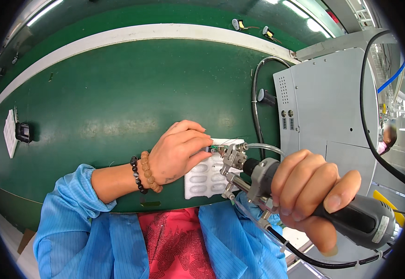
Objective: The person uses a soldering iron to apply heat to small electronic components held in a white foam tray. They repeatedly pick up components, solder them, and place them onto the green workbench surface. The process is repetitive, focusing on individual units.
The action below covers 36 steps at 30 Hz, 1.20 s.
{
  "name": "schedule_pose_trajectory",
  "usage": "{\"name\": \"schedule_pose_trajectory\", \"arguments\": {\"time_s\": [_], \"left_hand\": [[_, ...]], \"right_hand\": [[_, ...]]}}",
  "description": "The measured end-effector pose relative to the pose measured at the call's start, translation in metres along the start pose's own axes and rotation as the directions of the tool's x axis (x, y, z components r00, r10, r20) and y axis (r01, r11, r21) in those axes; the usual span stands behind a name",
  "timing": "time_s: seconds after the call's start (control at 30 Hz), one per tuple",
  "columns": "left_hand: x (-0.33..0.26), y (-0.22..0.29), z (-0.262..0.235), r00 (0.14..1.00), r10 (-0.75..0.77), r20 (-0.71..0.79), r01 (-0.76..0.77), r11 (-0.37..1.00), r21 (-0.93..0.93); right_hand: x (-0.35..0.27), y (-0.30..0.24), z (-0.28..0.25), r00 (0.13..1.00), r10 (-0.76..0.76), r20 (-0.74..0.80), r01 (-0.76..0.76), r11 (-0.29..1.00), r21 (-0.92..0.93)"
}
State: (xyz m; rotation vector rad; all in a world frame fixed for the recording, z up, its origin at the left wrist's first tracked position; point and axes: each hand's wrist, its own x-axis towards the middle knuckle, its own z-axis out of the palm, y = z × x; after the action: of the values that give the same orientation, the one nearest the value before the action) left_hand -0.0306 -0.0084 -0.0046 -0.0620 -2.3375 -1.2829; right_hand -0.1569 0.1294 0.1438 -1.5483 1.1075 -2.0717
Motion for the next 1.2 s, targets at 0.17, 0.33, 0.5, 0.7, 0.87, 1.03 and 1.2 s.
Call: {"name": "schedule_pose_trajectory", "arguments": {"time_s": [0.17, 0.33, 0.5, 0.7, 0.87, 1.03, 1.2], "left_hand": [[0.001, -0.001, 0.0, 1.0, 0.007, -0.005, -0.008, 1.0, -0.015], [-0.002, -0.002, 0.0, 1.0, 0.008, -0.012, -0.008, 1.0, 0.002], [-0.001, -0.002, 0.001, 1.0, 0.009, -0.02, -0.009, 1.0, -0.013], [0.001, 0.0, 0.001, 1.0, 0.017, -0.023, -0.018, 0.998, -0.052], [0.0, 0.001, 0.0, 1.0, -0.009, -0.012, 0.009, 0.999, -0.043], [0.003, 0.002, 0.003, 1.0, 0.009, -0.009, -0.009, 0.999, -0.043], [-0.002, 0.0, -0.004, 0.998, -0.066, -0.018, 0.065, 0.996, -0.054]], "right_hand": [[0.002, 0.006, 0.001, 1.0, 0.01, 0.015, -0.009, 1.0, -0.023], [0.002, 0.011, 0.002, 0.999, 0.01, 0.033, -0.01, 1.0, -0.009], [0.002, 0.012, 0.002, 0.999, 0.012, 0.036, -0.012, 1.0, -0.012], [0.004, 0.014, 0.004, 0.997, 0.042, 0.061, -0.041, 0.999, -0.021], [0.004, 0.017, 0.009, 0.996, 0.071, 0.051, -0.07, 0.997, -0.032], [0.001, 0.008, 0.002, 1.0, -0.011, 0.022, 0.012, 1.0, -0.02], [-0.007, -0.045, -0.005, 0.982, -0.116, -0.148, 0.124, 0.991, 0.047]]}}
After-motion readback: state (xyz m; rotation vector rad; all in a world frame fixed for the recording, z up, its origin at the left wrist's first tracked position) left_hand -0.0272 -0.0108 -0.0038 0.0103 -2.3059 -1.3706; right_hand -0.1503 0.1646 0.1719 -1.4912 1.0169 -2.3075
